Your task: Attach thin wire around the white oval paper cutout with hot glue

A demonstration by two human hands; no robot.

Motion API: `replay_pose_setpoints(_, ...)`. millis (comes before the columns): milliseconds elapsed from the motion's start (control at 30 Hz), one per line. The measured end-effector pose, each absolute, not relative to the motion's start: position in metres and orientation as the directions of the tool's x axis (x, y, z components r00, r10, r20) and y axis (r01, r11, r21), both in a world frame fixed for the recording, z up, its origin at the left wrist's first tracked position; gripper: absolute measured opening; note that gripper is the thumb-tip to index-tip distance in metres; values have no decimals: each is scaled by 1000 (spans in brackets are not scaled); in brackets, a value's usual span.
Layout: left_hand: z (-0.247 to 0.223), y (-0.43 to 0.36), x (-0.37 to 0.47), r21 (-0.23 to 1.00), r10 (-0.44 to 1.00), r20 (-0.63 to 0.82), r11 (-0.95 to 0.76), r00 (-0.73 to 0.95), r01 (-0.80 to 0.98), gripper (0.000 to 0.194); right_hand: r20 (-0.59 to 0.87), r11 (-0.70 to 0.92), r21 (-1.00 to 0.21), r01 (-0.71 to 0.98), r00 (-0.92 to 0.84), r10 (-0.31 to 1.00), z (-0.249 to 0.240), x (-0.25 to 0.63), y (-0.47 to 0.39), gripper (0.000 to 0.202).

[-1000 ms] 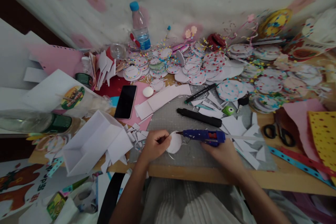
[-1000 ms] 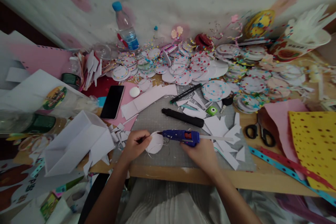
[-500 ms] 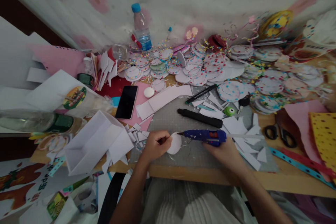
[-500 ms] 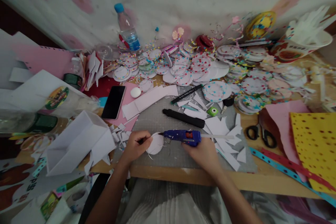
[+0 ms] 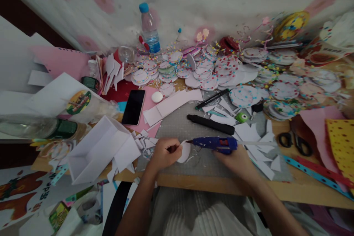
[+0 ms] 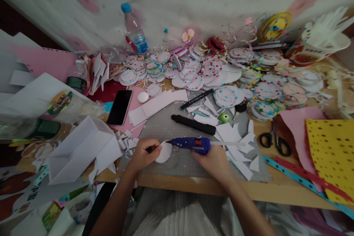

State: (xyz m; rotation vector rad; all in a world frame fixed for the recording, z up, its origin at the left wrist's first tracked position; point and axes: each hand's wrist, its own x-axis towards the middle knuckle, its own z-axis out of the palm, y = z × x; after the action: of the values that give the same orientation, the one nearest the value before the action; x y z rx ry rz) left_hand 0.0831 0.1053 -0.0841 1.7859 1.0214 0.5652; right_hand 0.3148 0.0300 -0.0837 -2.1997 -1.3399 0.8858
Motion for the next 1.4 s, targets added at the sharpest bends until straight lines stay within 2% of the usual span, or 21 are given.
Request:
replay_pose_setpoints(600, -83, 107, 84, 904, 832, -70, -181, 551, 387, 27, -303, -418, -646, 639, 288, 908, -80, 308, 29, 20)
replay_pose_setpoints(1033, -83, 108, 80, 941, 840, -77, -116, 537, 317, 29, -268, -451, -628, 634, 368, 891, -84, 320, 22, 24)
replay_pose_setpoints(1100, -84, 109, 79, 947, 847, -73, -107, 527, 303, 30, -249, -428, -654, 624, 357, 900, -83, 321, 21, 24)
replay_pose_setpoints(1267, -85, 109, 78, 955, 863, -66, -90, 501, 281, 31, -185, -324, -821, 470, 319, 930, -76, 319, 18, 21)
replay_pose_setpoints(1400, -84, 108, 79, 958, 866, -74, -76, 494, 276, 32, -217, -318, -871, 375, 286, 933, -80, 319, 6, 34)
